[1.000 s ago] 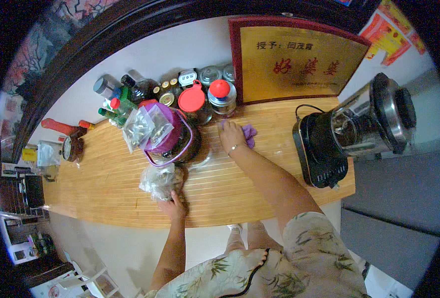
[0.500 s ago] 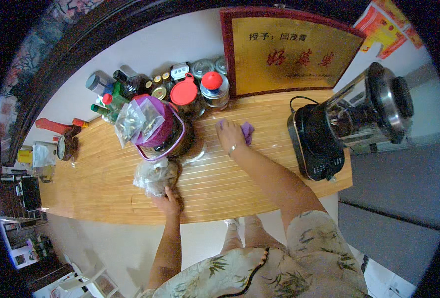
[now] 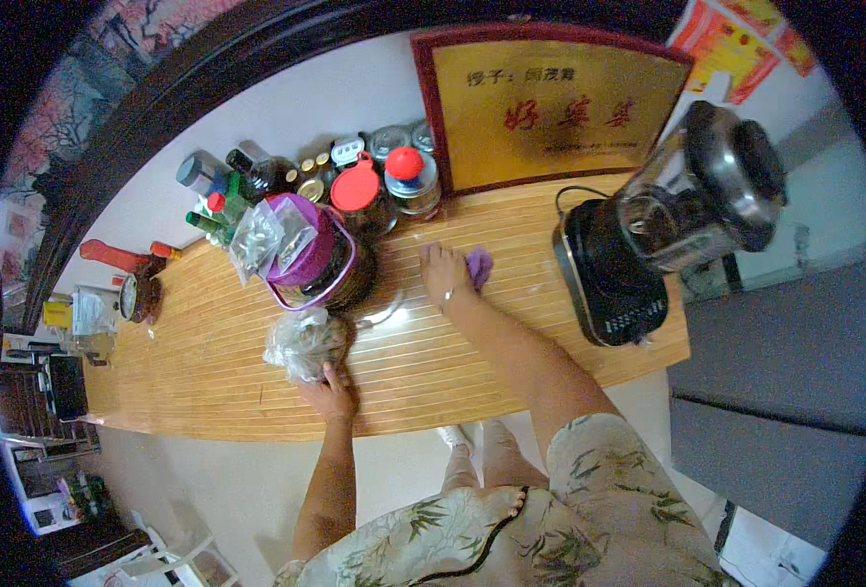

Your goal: The person wipes a wooden countertop with a purple cloth, moving various items like jars, a kettle, and a food container to clean underneath them. They then wipe the top of a black appliance, likely a rice cooker, before returning to the countertop.

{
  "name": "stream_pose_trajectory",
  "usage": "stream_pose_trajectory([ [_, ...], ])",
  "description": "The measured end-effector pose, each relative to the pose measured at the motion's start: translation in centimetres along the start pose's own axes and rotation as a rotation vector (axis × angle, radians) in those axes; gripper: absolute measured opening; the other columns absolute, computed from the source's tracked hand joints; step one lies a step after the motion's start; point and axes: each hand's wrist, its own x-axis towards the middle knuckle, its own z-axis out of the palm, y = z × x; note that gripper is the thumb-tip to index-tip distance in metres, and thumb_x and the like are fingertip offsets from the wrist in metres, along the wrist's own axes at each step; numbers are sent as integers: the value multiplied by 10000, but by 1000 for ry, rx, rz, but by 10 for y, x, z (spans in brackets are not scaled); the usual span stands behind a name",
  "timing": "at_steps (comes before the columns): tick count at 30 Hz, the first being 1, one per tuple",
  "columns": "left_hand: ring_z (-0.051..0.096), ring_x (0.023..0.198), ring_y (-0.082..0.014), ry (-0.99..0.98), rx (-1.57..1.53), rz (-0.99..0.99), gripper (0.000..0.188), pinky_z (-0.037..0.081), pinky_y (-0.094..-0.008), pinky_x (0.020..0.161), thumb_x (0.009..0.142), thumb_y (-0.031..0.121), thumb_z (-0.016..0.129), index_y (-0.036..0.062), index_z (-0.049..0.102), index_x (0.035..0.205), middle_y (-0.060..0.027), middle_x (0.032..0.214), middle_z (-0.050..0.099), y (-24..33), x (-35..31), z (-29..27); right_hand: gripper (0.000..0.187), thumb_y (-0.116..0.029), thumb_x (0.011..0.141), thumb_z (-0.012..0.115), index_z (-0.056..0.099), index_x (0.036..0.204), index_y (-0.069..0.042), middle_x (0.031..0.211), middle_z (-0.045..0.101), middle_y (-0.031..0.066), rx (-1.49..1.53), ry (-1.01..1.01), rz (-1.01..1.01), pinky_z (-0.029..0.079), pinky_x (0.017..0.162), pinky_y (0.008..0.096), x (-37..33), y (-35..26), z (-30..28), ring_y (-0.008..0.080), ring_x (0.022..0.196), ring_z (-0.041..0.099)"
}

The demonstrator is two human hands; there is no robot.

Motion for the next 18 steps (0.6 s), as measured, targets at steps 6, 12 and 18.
stream_pose_trajectory([
  [6, 373, 1295, -427, -106, -257, -73, 658, 288, -479, 1084, 913, 318, 620, -79, 368, 1373, -308, 1397, 384, 14, 9, -14, 276, -147, 937, 465, 582, 1175, -71, 1132, 595, 125, 67, -211, -182, 464, 869, 421, -114, 10, -25, 280, 1042, 576],
  [12, 250, 1403, -384, 63, -339, -149, 759, 230, -449, 1151, 894, 192, 630, -63, 208, 1470, -269, 1491, 288, 27, -14, -33, 405, -86, 951, 468, 474, 1354, -46, 1299, 563, 117, 1560, -645, 377, 451, 982, 421, -142, 48, -63, 266, 1154, 562],
  [18, 410, 1304, -254, -169, -640, -114, 640, 333, -364, 1074, 958, 240, 576, -5, 282, 1471, -183, 1430, 411, 88, -77, -26, 436, -164, 987, 459, 415, 1383, 13, 1322, 550, 170, 2517, -728, 405, 421, 1052, 437, -167, 41, -47, 296, 1188, 560],
])
